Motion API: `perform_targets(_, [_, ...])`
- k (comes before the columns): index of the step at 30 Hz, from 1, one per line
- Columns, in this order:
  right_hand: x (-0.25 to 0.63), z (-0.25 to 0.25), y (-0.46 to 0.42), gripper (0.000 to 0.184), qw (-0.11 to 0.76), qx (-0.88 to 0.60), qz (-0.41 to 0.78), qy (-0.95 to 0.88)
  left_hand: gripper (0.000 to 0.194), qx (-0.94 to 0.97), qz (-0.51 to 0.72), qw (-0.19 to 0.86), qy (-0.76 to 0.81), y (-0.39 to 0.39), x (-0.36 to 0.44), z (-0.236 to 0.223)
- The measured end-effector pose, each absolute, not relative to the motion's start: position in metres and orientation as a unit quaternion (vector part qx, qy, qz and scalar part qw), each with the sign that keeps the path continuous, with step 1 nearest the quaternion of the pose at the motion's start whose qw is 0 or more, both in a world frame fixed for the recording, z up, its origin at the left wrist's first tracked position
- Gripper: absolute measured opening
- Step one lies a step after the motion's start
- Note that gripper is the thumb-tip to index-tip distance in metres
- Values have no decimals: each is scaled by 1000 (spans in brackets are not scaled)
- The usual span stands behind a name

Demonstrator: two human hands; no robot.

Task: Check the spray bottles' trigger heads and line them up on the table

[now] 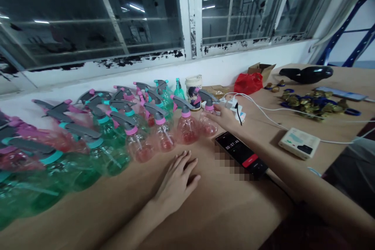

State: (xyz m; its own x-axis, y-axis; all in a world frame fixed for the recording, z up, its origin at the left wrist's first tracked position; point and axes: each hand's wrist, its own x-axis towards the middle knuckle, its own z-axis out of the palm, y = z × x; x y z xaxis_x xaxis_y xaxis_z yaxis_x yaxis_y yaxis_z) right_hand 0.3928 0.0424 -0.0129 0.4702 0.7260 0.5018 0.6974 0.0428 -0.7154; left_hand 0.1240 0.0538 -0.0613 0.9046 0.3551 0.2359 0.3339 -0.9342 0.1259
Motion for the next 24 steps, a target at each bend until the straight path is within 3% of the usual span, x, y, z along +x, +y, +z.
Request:
perform_targets(6, [393, -9, 39, 41, 540, -688, 1, -484, 35, 974, 141, 69, 164, 53, 139, -59])
perform_targets(11, [372, 14, -10, 39, 562, -680, -10, -471, 31, 949, 167, 182, 197, 45, 135, -48])
perform_targets(19, [271, 29, -64, 36, 519, -601, 130, -594, 77, 910, 243, 216, 257, 22, 86, -24])
perform_targets(24, [221, 21, -52, 34, 466, -570, 203, -645, 73, 891, 252, 214, 310, 17, 34, -23])
